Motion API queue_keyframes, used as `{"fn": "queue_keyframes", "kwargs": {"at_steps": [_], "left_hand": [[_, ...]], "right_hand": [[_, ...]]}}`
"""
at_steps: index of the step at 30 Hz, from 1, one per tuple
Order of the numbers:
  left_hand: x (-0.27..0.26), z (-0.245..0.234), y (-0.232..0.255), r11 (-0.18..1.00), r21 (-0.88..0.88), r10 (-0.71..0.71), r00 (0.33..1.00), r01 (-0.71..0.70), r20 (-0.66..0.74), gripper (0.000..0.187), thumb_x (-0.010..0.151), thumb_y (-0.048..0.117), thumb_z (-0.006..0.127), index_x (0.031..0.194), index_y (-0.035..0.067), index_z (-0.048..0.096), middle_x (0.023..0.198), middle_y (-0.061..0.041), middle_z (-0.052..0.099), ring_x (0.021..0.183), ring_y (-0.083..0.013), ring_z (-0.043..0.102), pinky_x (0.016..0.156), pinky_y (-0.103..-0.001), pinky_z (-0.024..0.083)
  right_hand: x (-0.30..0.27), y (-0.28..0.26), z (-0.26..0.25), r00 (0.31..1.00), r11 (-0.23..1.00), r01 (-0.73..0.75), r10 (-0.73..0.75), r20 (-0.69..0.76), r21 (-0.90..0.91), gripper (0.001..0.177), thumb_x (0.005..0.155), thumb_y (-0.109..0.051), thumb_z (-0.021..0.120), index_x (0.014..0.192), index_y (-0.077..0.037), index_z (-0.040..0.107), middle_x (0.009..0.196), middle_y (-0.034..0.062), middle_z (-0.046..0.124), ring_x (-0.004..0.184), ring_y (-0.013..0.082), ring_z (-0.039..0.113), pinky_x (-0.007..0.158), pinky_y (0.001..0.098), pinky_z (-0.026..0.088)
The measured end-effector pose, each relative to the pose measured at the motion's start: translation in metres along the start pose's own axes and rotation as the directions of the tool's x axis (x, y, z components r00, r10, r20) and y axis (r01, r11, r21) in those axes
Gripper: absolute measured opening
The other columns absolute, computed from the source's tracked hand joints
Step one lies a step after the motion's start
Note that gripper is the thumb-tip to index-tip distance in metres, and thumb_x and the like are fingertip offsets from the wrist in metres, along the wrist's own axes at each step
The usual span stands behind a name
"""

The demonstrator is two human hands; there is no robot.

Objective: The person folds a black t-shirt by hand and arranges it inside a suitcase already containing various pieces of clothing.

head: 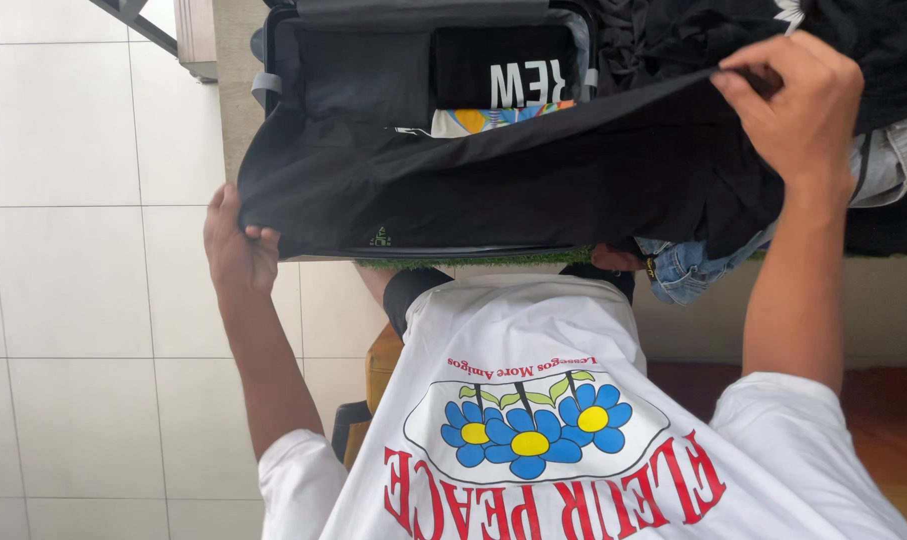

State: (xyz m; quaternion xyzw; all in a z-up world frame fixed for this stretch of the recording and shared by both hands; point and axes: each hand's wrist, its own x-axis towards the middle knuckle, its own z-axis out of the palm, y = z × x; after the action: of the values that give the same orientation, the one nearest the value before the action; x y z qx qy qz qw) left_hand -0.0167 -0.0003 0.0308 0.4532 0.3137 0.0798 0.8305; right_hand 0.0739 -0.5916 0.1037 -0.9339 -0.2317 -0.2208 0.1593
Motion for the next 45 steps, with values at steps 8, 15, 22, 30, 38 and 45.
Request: {"fn": "queue_keyframes", "kwargs": {"at_steps": [8, 15, 22, 30, 38, 45], "left_hand": [[-0.037, -0.061, -0.052, 0.793, 0.608, 0.072, 0.988, 0.028, -0.139, 0.04, 0.099, 0.021, 0.06, 0.131, 0.003, 0.045, 0.091, -0.009, 0.07, 0.048, -0.0115, 0.057, 0.044, -0.025, 0.05], [-0.047, -0.05, -0.03, -0.031, 0.998, 0.215, 0.975, 0.063, -0.055, 0.038, 0.103, 0.035, 0.061, 0.13, 0.009, 0.052, 0.091, -0.016, 0.078, 0.087, -0.0314, 0.073, 0.078, -0.046, 0.055], [-0.044, -0.005, -0.027, -0.173, 0.98, 0.114, 0.991, 0.093, -0.074, 0.074, 0.093, 0.049, 0.072, 0.141, 0.006, 0.035, 0.103, -0.029, 0.07, 0.104, -0.0474, 0.066, 0.089, -0.054, 0.049], [-0.047, -0.03, -0.033, 0.806, 0.571, 0.226, 0.973, -0.158, -0.049, 0.041, 0.102, 0.012, 0.057, 0.137, 0.004, 0.038, 0.106, -0.014, 0.072, 0.102, -0.0219, 0.072, 0.094, -0.04, 0.058], [-0.058, -0.045, -0.018, 0.288, 0.943, 0.025, 0.983, 0.167, -0.182, 0.039, 0.097, 0.023, 0.064, 0.13, 0.006, 0.051, 0.099, -0.015, 0.072, 0.097, -0.0296, 0.071, 0.088, -0.041, 0.055], [0.004, -0.01, -0.007, -0.06, 0.938, 0.472, 0.818, -0.341, 0.327, 0.032, 0.101, 0.02, 0.071, 0.124, 0.0, 0.061, 0.111, -0.017, 0.068, 0.115, -0.0366, 0.059, 0.102, -0.048, 0.043]], "right_hand": [[-0.122, -0.033, -0.004, 0.9, 0.907, -0.415, 0.398, 0.175, 0.07, 0.011, 0.097, -0.01, 0.084, 0.107, -0.013, 0.081, 0.097, 0.0035, 0.069, 0.082, 0.0132, 0.062, 0.07, 0.0266, 0.051], [-0.147, -0.046, 0.012, 0.828, 0.863, -0.502, 0.497, 0.26, -0.05, 0.021, 0.09, -0.015, 0.084, 0.11, -0.019, 0.081, 0.107, 0.0008, 0.067, 0.099, 0.0176, 0.064, 0.079, 0.0334, 0.054], [-0.121, -0.077, 0.02, 0.915, 0.938, -0.346, 0.33, 0.23, 0.029, 0.037, 0.077, -0.027, 0.091, 0.11, -0.016, 0.078, 0.121, 0.0031, 0.062, 0.118, 0.0283, 0.054, 0.1, 0.0448, 0.045], [-0.12, -0.09, 0.074, 0.923, 0.935, -0.347, 0.329, 0.199, 0.067, 0.019, 0.088, -0.022, 0.088, 0.105, -0.018, 0.078, 0.122, 0.0004, 0.064, 0.119, 0.0256, 0.054, 0.104, 0.0436, 0.039], [-0.116, -0.056, 0.067, 0.904, 0.905, -0.425, 0.425, 0.047, -0.013, 0.022, 0.095, -0.017, 0.082, 0.114, -0.011, 0.073, 0.126, 0.0067, 0.062, 0.123, 0.0304, 0.052, 0.109, 0.0453, 0.041], [-0.092, -0.017, 0.075, 0.9, 0.902, -0.423, 0.429, 0.073, -0.085, 0.04, 0.096, -0.022, 0.08, 0.132, -0.009, 0.068, 0.125, 0.0106, 0.062, 0.121, 0.0339, 0.052, 0.107, 0.0477, 0.04]]}}
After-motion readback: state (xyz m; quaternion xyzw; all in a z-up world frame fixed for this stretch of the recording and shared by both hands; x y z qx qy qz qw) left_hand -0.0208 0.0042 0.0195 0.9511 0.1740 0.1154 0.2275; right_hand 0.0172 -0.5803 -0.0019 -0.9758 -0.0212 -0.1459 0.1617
